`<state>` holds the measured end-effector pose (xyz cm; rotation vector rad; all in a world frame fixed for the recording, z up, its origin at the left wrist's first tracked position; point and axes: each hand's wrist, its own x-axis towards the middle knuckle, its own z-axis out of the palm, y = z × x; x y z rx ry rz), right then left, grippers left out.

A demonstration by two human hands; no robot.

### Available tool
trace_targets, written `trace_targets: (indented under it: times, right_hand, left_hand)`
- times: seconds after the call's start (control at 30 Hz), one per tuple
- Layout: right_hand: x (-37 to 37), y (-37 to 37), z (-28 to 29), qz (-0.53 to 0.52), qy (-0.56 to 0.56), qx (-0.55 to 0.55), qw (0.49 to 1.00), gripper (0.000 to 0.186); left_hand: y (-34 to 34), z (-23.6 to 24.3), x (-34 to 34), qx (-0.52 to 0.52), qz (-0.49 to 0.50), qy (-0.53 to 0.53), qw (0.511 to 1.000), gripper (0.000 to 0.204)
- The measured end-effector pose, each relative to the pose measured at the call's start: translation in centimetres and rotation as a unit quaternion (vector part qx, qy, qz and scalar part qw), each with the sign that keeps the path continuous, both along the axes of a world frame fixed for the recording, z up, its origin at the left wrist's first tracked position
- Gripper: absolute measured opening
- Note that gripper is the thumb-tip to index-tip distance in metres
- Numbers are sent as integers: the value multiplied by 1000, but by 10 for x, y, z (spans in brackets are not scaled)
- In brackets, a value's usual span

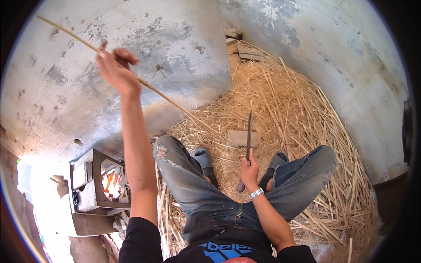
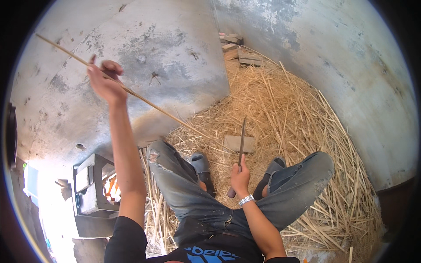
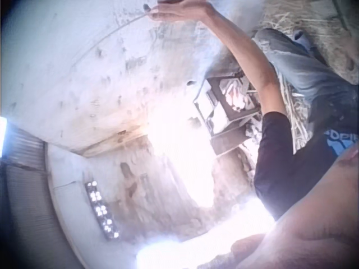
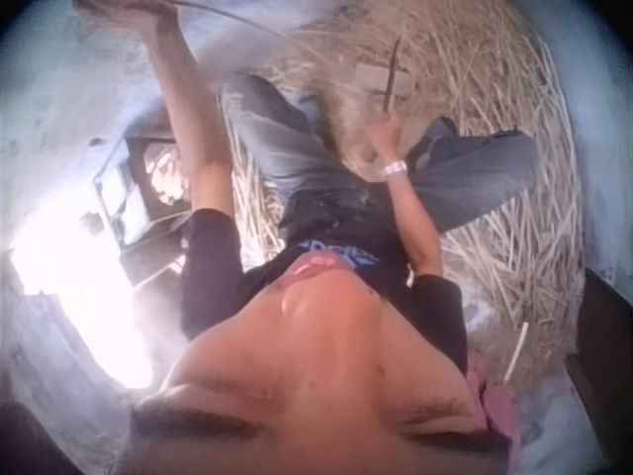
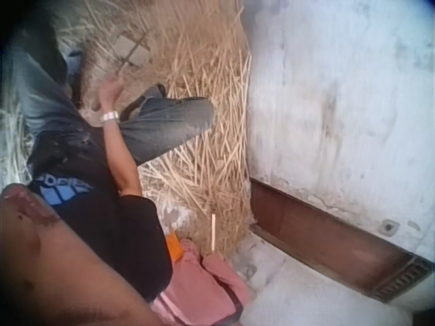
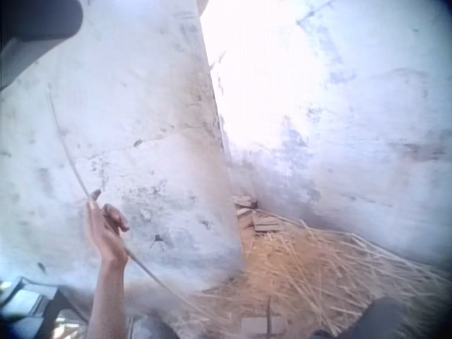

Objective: The person shaves a long thin wooden rod using a large knife and then switches to a smaller knife to continue refining the wood while sitting on a straw-covered floor.

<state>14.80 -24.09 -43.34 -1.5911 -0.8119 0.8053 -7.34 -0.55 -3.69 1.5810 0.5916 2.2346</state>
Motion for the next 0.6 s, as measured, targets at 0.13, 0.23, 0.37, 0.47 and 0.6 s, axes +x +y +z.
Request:
trace_targets:
  times: [0.13, 0.23, 0.37, 0.47, 0.6]
  right_hand:
    - [-12, -8, 10, 5, 79, -9, 997, 60]
    - [-12, -12, -12, 9, 79, -7, 997, 60]
    - [-15, -11, -33, 21, 30, 18, 999, 59]
    - [-21, -17, 3, 37, 58, -23, 997, 61]
    - [-25, -19, 21, 13, 38, -13, 999, 62]
  left_hand:
    - [-1, -88, 4, -51, 44, 76, 995, 44]
    - [-6, -128, 17, -93, 8, 86, 992, 43]
    - [-7, -151, 25, -134, -69, 120, 981, 38]
    - [-9, -165, 29, -157, -131, 129, 970, 37]
    - [1, -174, 46, -183, -323, 13, 929, 50]
